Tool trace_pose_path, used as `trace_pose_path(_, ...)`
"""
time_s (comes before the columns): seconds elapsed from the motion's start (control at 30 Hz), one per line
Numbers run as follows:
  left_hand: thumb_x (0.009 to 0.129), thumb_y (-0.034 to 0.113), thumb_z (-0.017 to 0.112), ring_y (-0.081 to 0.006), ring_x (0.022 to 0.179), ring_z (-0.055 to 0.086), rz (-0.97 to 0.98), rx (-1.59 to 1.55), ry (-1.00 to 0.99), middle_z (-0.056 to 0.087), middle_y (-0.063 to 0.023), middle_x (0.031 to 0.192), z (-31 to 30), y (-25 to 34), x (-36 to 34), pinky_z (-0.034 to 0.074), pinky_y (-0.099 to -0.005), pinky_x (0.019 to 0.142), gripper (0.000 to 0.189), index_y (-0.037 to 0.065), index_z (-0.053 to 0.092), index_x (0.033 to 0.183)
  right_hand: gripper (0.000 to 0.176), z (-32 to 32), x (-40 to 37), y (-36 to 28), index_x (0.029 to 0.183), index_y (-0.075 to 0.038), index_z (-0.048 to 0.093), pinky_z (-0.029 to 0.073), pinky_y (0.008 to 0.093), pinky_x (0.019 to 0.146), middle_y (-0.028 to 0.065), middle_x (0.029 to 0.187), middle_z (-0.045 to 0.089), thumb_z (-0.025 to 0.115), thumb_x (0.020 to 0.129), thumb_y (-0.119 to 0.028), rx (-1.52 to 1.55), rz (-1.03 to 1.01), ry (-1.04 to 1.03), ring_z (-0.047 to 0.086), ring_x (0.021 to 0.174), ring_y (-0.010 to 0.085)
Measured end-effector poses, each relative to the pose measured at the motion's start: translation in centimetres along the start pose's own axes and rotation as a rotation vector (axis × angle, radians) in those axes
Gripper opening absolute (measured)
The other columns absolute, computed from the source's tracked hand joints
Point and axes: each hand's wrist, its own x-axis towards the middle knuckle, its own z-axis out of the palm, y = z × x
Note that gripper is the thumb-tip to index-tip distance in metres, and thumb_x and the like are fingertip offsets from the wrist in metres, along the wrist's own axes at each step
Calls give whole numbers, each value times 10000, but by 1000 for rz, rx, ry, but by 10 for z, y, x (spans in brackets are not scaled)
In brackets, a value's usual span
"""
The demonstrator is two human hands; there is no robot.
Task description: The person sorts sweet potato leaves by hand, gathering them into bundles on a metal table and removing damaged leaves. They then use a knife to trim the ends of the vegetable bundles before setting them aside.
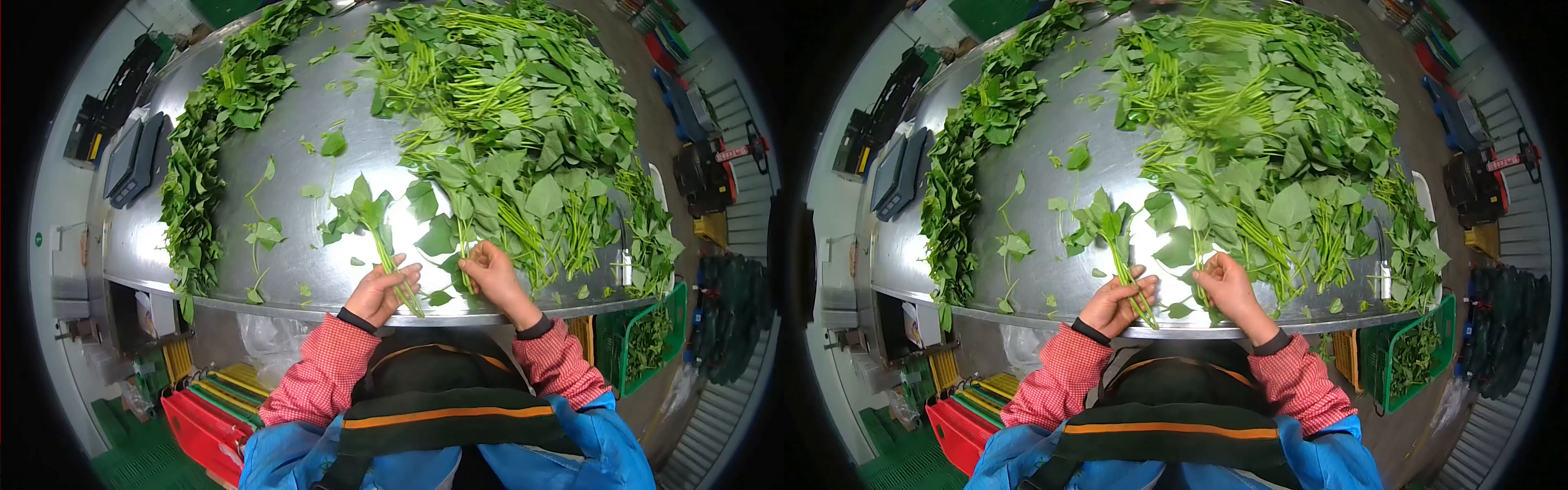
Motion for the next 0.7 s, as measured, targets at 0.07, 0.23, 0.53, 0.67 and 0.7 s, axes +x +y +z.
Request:
trace_pose_path(0.07, 892, 10, 498, -282, 1102, 550, 78, 44, -50, 550, -194, 1202, 13, -8, -3, 447, -431, 958, 482, 50, 339, 1345, 149, -1, -4, 1, 823, -30, 541, 326, 215, 436, -24, 581, 471, 668, 816, -108, -171, -198, 53, 400, 494, 24)
trace_pose_path(0.23, 909, 26, 497, -231, 1071, 554, 108, -39, -92, 563, -142, 1159, 19, -3, -18, 456, -397, 925, 416, 60, 393, 1310, 117, 59, -9, -25, 834, -16, 564, 361, 234, 466, -8, 602, 505, 656, 818, -86, -68, -131, -46, 446, 523, 46)
trace_pose_path(0.53, 908, 23, 527, -200, 927, 593, 156, -62, -19, 578, -123, 1047, 14, -13, -8, 503, -334, 815, 284, 14, 453, 1181, 141, 85, -14, -20, 845, -12, 587, 436, 326, 541, 91, 748, 512, 675, 752, -71, -509, -429, 72, 534, 606, 235)
trace_pose_path(0.67, 899, 49, 558, -199, 898, 618, 149, -119, -97, 629, -109, 970, 12, -8, -7, 511, -350, 836, 214, 42, 521, 1109, 126, 85, -28, -32, 839, -44, 578, 435, 369, 541, 106, 750, 519, 657, 745, -69, -716, -850, 33, 539, 620, 292)
trace_pose_path(0.7, 898, 52, 560, -198, 902, 617, 176, -132, -63, 628, -109, 981, 11, -5, -5, 511, -354, 839, 209, 40, 526, 1104, 126, 86, -37, -35, 840, -50, 575, 434, 377, 541, 106, 741, 518, 655, 745, -72, -725, -916, -23, 540, 623, 297)
